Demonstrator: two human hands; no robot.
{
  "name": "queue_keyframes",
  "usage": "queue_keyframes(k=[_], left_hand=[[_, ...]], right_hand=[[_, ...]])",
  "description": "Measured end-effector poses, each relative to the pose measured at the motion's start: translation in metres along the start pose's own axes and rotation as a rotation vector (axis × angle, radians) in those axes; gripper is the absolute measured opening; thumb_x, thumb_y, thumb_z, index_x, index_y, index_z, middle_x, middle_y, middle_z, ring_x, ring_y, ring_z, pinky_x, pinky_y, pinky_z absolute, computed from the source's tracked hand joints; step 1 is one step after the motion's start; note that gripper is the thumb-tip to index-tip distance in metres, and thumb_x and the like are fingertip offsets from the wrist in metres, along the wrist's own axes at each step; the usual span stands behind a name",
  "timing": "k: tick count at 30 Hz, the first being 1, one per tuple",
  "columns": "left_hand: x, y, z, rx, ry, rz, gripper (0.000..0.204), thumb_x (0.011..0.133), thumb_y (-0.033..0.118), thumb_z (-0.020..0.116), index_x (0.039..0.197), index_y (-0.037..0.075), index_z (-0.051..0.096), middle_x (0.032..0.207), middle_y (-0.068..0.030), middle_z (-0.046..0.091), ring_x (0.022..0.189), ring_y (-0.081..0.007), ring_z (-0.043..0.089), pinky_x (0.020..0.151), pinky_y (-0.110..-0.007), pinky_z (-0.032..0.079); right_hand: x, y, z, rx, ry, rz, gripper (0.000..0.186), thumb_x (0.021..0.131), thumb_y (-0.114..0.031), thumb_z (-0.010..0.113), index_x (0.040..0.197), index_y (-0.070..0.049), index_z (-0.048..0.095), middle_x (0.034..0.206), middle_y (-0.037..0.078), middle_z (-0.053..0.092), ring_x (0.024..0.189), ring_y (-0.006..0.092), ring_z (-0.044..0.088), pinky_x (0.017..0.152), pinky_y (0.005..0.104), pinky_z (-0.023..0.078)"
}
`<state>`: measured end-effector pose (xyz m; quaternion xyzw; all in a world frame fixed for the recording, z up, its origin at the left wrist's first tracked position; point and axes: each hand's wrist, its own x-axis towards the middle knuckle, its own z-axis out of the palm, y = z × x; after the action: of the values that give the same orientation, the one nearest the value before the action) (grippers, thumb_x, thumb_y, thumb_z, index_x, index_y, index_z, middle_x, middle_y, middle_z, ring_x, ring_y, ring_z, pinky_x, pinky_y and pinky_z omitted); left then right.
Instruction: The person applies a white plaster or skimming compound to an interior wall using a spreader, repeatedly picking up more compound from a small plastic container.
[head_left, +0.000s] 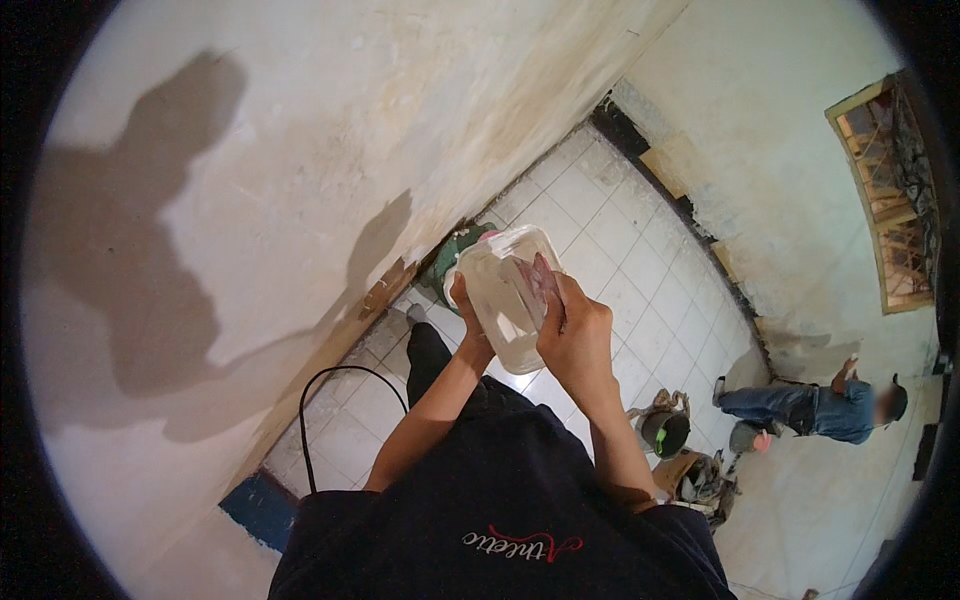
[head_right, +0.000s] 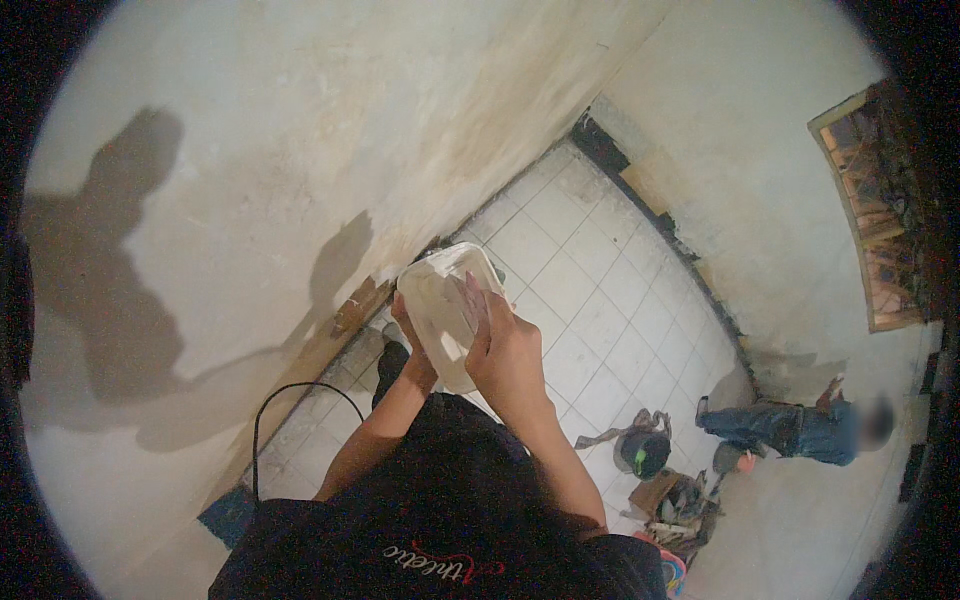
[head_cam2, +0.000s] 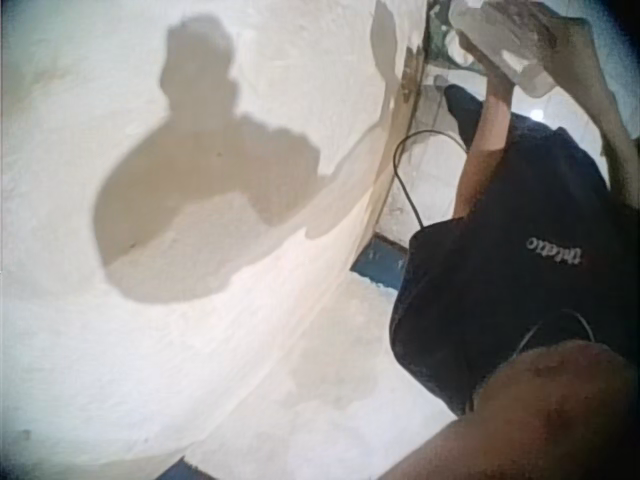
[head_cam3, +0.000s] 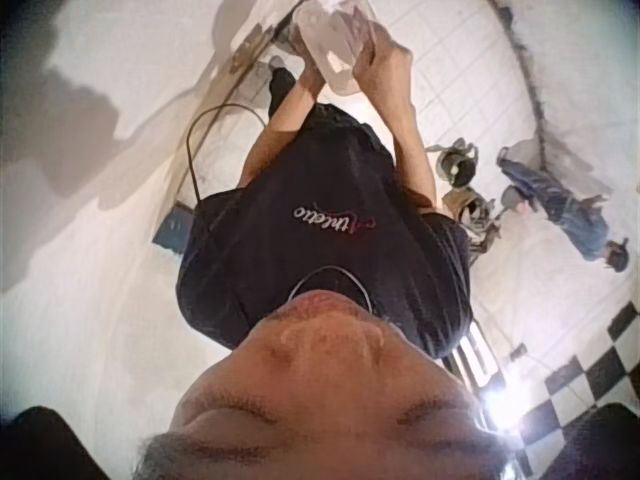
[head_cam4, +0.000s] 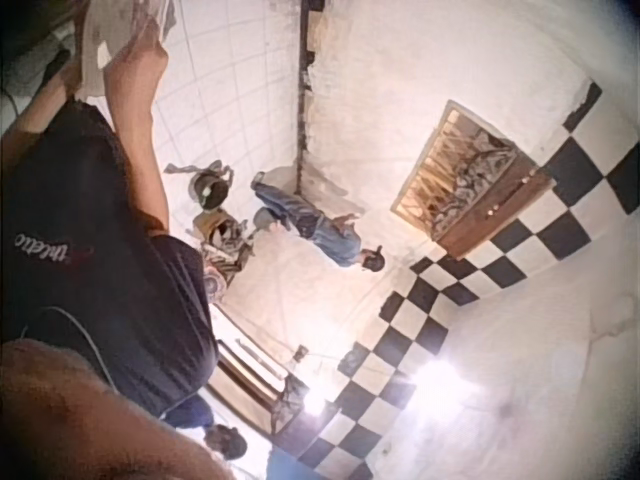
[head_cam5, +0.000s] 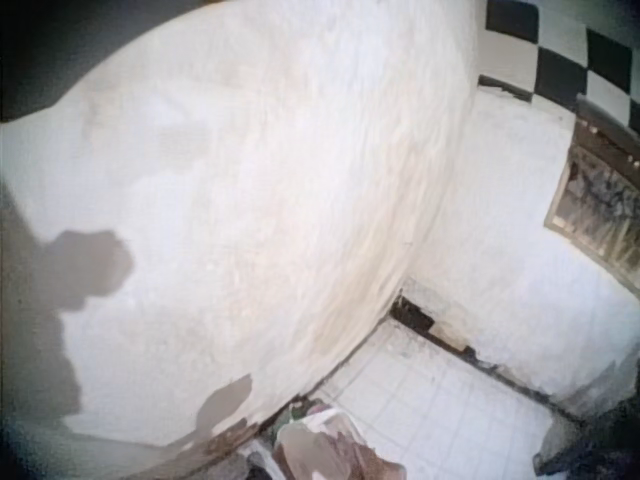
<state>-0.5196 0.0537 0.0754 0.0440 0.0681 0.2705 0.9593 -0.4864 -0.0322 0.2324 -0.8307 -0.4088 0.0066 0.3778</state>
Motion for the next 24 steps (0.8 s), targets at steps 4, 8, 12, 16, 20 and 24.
queue_keyframes(k=[4,8,12,16,20,24], left_hand=[[-0.004,-0.001,0.01,0.033,0.031,0.004,0.088,0.075,0.072,0.057,0.139,0.014,0.042,0.125,-0.0083,0.055,0.108,-0.0226,0.057,0.094,-0.039,0.05],[0.001,-0.001,-0.01,-0.118,-0.151,-0.013,0.087,0.076,0.071,0.055,0.138,0.011,0.044,0.122,-0.0082,0.057,0.107,-0.0209,0.058,0.092,-0.038,0.051],[-0.002,-0.009,-0.031,0.06,0.123,0.002,0.088,0.077,0.075,0.049,0.136,0.009,0.045,0.12,-0.0088,0.056,0.107,-0.0219,0.056,0.091,-0.039,0.049],[-0.006,-0.007,-0.028,0.093,0.116,0.0,0.088,0.077,0.075,0.049,0.134,0.009,0.046,0.12,-0.0097,0.056,0.107,-0.0228,0.056,0.092,-0.039,0.049],[-0.006,-0.006,-0.022,0.034,0.073,0.016,0.087,0.076,0.072,0.054,0.134,0.008,0.047,0.119,-0.0097,0.058,0.105,-0.0222,0.059,0.089,-0.038,0.051],[-0.008,-0.001,-0.019,0.056,0.057,0.025,0.09,0.076,0.074,0.053,0.136,0.008,0.045,0.122,-0.0096,0.057,0.107,-0.0226,0.058,0.09,-0.037,0.051]], right_hand=[[-0.009,0.001,0.013,0.01,-0.064,-0.007,0.023,0.084,0.004,0.054,0.106,0.003,0.061,0.07,0.025,0.061,0.062,0.0399,0.064,0.056,0.0412,0.05],[-0.014,-0.019,0.011,0.009,0.02,-0.006,0.022,0.083,0.003,0.056,0.104,0.003,0.061,0.07,0.025,0.061,0.062,0.0412,0.063,0.055,0.0418,0.05],[-0.016,-0.008,0.022,0.022,0.007,-0.034,0.021,0.082,0.002,0.057,0.102,0.002,0.062,0.071,0.025,0.061,0.062,0.0417,0.063,0.055,0.0422,0.05],[-0.015,-0.011,0.01,0.054,-0.025,0.01,0.02,0.081,0.001,0.057,0.101,0.003,0.061,0.07,0.026,0.061,0.061,0.0416,0.062,0.055,0.0424,0.05],[-0.021,-0.011,0.025,-0.009,-0.01,0.0,0.02,0.08,0.001,0.056,0.1,0.005,0.061,0.069,0.027,0.061,0.063,0.0424,0.063,0.057,0.0443,0.05],[-0.013,-0.01,0.019,0.062,-0.047,0.069,0.023,0.078,0.003,0.056,0.1,0.005,0.061,0.07,0.028,0.061,0.066,0.0442,0.063,0.061,0.0471,0.05]])
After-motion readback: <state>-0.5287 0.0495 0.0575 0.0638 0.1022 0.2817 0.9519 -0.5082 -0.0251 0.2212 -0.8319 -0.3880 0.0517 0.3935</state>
